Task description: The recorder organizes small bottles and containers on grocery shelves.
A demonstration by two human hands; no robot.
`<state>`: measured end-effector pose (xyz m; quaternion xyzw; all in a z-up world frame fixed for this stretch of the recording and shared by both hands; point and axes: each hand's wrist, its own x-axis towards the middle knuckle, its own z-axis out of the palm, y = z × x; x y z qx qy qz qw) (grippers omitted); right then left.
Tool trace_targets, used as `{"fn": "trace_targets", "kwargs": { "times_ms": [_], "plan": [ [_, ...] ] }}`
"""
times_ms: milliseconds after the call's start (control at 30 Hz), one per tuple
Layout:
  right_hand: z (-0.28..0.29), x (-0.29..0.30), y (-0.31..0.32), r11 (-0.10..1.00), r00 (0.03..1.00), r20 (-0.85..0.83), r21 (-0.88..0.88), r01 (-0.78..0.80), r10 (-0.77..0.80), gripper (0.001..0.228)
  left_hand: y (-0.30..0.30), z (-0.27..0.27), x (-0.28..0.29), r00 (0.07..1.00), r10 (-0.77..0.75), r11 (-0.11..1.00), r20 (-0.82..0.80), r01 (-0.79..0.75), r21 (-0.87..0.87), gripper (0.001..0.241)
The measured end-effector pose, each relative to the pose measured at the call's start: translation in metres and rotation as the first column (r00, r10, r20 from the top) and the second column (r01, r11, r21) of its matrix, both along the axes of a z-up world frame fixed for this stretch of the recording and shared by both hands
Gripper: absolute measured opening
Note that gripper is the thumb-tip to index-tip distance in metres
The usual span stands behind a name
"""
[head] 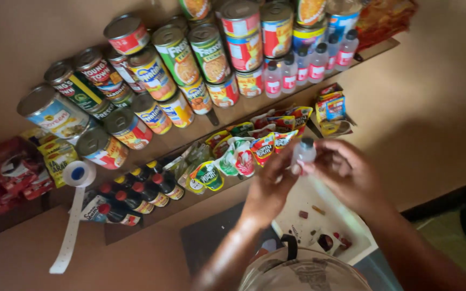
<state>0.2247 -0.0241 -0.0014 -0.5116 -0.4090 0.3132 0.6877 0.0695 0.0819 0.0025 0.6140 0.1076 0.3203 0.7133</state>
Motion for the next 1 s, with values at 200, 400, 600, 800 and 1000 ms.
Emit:
{"fn": "trace_targets", "kwargs": {
  "times_ms": [200,400,600,800,1000],
  "plan": [
    [0.021,0.007,0.087,0.990,0.958,0.273,0.134,0.050,-0.085,0.041,0.064,0.038,0.007,0.955,0.289,0.886,-0.067,-0.241,0.397,0.049],
    [0.026,0.013,0.140,0.939,0.763,0.560,0.289,0.186,-0.323,0.040,0.115,0.019,0.033,0.746,0.650,0.410,0.144,-0.503,0.761,0.049],
    [0.028,0.021,0.157,0.927,0.700,0.609,0.267,0.262,-0.373,0.040,0.134,0.009,0.051,0.684,0.707,0.294,0.176,-0.512,0.807,0.045],
    [0.019,0.029,0.152,0.895,0.630,0.636,0.324,0.306,-0.446,0.035,0.132,0.017,0.055,0.662,0.730,0.272,0.170,-0.509,0.817,0.040],
    [0.009,0.038,0.149,0.887,0.607,0.649,0.299,0.351,-0.459,0.024,0.126,0.027,0.055,0.624,0.762,0.254,0.171,-0.531,0.809,0.041]
  ]
}}
